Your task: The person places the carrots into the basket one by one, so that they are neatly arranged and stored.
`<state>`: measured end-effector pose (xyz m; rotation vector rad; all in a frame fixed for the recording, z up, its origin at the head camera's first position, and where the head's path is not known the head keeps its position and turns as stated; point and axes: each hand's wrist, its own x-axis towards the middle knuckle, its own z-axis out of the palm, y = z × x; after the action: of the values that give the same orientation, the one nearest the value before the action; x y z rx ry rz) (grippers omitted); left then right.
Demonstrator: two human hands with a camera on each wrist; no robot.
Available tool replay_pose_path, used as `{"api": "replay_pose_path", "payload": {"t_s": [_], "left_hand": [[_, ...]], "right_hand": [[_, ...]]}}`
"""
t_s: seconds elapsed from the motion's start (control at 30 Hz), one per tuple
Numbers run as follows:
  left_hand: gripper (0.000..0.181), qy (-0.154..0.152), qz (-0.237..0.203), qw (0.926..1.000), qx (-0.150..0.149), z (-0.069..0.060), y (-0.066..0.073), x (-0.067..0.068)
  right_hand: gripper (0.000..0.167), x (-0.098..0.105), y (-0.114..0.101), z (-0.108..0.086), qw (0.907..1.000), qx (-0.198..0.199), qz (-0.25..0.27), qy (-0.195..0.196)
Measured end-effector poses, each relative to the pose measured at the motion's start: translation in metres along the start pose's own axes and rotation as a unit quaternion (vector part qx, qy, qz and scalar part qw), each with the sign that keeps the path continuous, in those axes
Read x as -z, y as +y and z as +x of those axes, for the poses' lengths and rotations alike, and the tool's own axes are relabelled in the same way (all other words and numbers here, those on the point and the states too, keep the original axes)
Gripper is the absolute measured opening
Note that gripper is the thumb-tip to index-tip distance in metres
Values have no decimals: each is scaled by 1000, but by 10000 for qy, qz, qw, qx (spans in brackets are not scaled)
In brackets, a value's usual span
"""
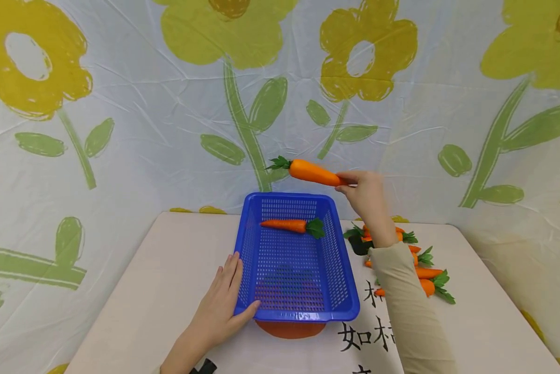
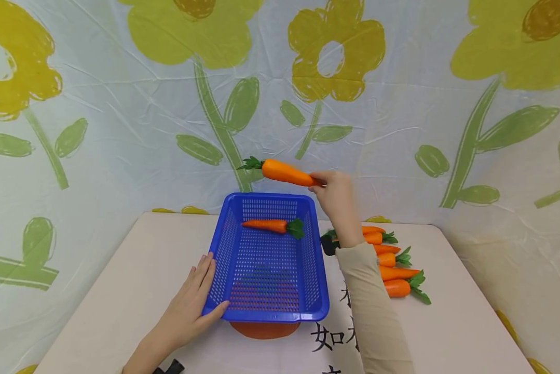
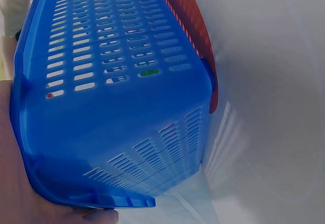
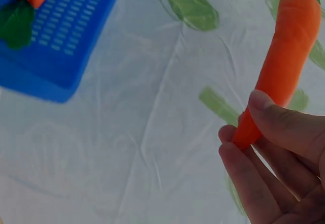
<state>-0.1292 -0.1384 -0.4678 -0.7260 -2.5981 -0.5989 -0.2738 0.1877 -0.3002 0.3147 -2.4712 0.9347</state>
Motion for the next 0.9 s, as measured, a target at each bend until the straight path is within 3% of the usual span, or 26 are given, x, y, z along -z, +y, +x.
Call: {"api": "replay_pose_path", "payload": {"t_s": [0.37, 0.67, 0.9], "left_hand": [[89, 187, 92, 9997, -152, 0, 1, 1], [90, 131, 59, 9998, -113, 0, 1, 0], [90, 11, 47, 10000, -26, 0, 0, 0]], "right_hand": [[25, -54, -2, 11, 9998, 43, -200, -30], [25, -89, 10, 5, 9964, -157, -618, -561], [22, -110, 19, -4, 9878, -394, -1105, -1020]]}}
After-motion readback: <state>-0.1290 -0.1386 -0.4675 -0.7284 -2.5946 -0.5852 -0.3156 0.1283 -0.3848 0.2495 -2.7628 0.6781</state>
